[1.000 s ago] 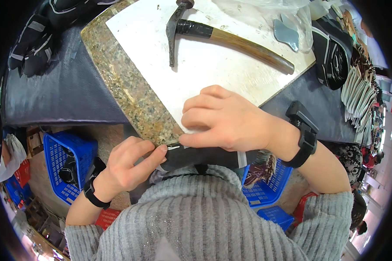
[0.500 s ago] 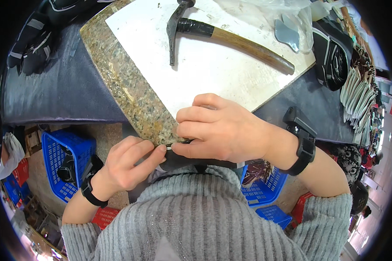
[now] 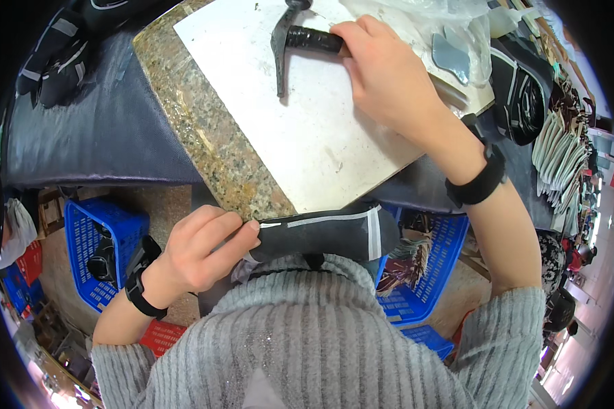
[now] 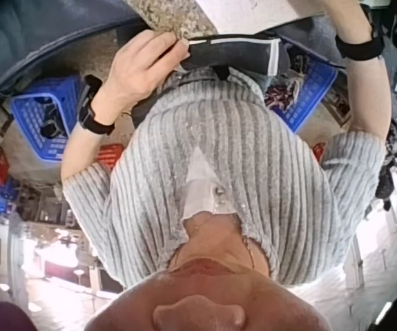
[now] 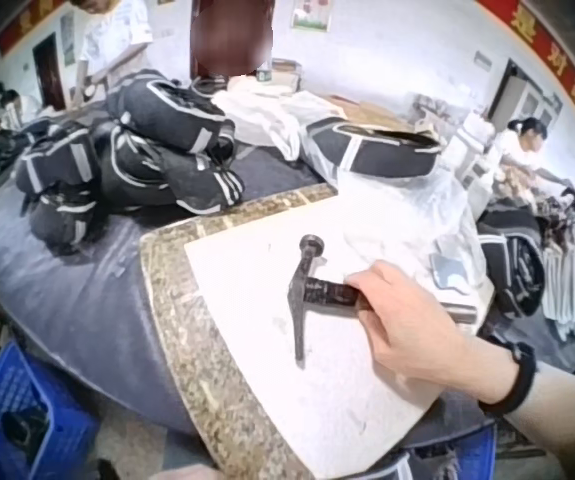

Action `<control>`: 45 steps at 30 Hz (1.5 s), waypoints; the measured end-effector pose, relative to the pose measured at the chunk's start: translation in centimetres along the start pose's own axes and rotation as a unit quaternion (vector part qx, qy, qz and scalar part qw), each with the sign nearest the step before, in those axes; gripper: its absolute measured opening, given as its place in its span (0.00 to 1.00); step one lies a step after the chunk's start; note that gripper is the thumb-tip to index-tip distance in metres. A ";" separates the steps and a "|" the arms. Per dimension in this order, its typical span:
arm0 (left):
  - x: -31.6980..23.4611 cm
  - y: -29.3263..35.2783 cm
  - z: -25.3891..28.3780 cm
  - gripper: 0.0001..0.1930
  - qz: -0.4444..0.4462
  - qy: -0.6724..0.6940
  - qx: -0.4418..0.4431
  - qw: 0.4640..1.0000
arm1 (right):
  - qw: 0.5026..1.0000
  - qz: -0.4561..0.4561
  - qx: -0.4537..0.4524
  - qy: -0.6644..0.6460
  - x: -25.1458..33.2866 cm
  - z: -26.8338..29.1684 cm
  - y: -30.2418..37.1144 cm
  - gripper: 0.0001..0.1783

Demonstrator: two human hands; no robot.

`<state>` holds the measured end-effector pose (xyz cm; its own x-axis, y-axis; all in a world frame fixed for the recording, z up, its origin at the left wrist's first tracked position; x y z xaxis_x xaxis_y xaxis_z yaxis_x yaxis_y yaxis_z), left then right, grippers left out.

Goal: Manually assemble and hammer components of a shoe upper.

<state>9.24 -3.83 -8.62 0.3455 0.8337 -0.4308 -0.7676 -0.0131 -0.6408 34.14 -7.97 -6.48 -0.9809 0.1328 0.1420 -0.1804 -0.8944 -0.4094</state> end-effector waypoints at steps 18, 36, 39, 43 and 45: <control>-0.1 0.0 0.1 0.13 0.004 -0.014 -0.013 1.000 | 0.972 0.046 0.210 -0.097 9.8 5.7 5.6 0.18; 0.9 1.3 0.9 0.14 0.214 0.107 -0.027 0.971 | 0.963 0.057 0.252 -0.081 9.3 4.9 7.1 0.19; 0.2 1.2 0.6 0.15 0.105 0.058 -0.027 0.992 | 0.963 0.056 0.252 -0.081 9.3 5.0 7.2 0.19; 0.0 1.3 0.8 0.15 0.068 0.040 -0.042 0.996 | 0.963 0.053 0.245 -0.098 9.1 5.0 6.9 0.18; 0.1 1.3 0.8 0.16 0.071 0.037 -0.042 0.996 | 0.967 0.033 0.217 -0.126 9.3 5.5 6.3 0.18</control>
<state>7.85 -3.28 -8.97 0.2775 0.7773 -0.5646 -0.7649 -0.1768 -0.6194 24.28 -14.71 -2.75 -0.9307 0.0102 0.3655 -0.0170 -0.9997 -0.0155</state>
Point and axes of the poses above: each hand's wrist, its own y-axis away from the middle knuckle, its own z-axis out of the back of the hand, x = y × z, the point moved 6 cm from there along -y, towards the middle knuckle, and after that the axes turned 6 degrees about -x, right-handed, at the moved point
